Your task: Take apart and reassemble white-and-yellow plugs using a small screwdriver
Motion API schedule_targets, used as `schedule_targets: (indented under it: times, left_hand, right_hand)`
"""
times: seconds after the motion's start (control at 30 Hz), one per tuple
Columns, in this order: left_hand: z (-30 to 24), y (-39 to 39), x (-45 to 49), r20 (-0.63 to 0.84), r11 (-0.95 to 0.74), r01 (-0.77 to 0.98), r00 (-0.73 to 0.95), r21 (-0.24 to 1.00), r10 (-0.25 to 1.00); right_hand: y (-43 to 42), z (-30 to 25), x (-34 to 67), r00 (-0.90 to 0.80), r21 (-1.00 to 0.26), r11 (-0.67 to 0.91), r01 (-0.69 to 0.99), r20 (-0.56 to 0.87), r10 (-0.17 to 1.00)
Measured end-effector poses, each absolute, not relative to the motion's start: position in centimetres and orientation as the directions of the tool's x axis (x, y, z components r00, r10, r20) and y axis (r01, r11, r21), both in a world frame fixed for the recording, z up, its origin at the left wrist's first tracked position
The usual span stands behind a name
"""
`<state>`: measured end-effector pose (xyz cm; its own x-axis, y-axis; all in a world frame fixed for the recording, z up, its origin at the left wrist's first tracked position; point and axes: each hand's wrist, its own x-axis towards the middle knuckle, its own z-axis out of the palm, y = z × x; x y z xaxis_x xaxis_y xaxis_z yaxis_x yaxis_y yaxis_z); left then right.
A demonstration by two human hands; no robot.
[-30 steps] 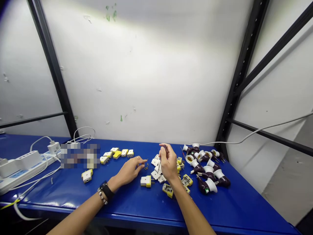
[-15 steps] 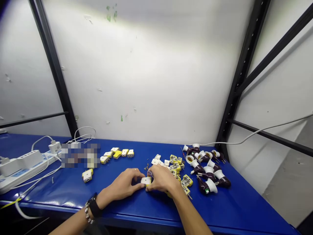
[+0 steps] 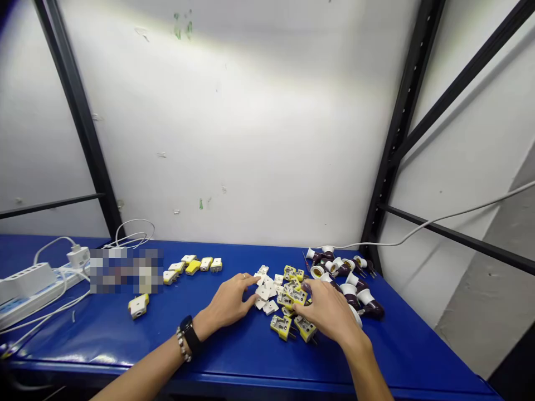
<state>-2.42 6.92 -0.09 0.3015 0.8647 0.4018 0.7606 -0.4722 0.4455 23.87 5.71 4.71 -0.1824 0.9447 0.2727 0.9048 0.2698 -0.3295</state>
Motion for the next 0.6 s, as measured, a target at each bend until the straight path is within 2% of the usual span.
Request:
schedule_targets:
  times: [0.2,0.33,0.4,0.47,0.53,0.6]
  left_hand:
    - [0.5,4.8,-7.9,0.435,-0.396,0.818,0.203,0.417,0.877]
    - [-0.2,1.4,-16.5,0.457,-0.146,0.944,-0.006,0.296,0.889]
    - [-0.8,-0.2,-20.5,0.454,0.023,0.978,-0.117,0.208,0.883]
    - [-1.4,-1.4,-23.3,0.391,0.142,0.982,-0.181,0.126,0.903]
    - [-1.8,-2.1,-24.4,0.325,0.169,0.980,-0.194,0.105,0.926]
    - [-2.0,-2.3,-24.1,0.294,0.135,0.981,-0.172,0.142,0.940]
  right_hand:
    - [5.4,3.7,24.4,-0.194,-0.362,0.259,0.895,0.207,0.959]
    - [5.4,3.0,24.5,-0.221,-0.429,0.297,0.853,0.219,0.950]
    - [5.7,3.0,24.4,-0.198,-0.481,0.299,0.824,0.250,0.948]
    - [5.9,3.5,23.9,-0.167,-0.535,0.319,0.782,0.314,0.935]
    - [5.9,4.2,23.0,-0.140,-0.581,0.361,0.730,0.389,0.910]
    - [5.8,4.9,21.9,-0.120,-0.613,0.401,0.681,0.447,0.886]
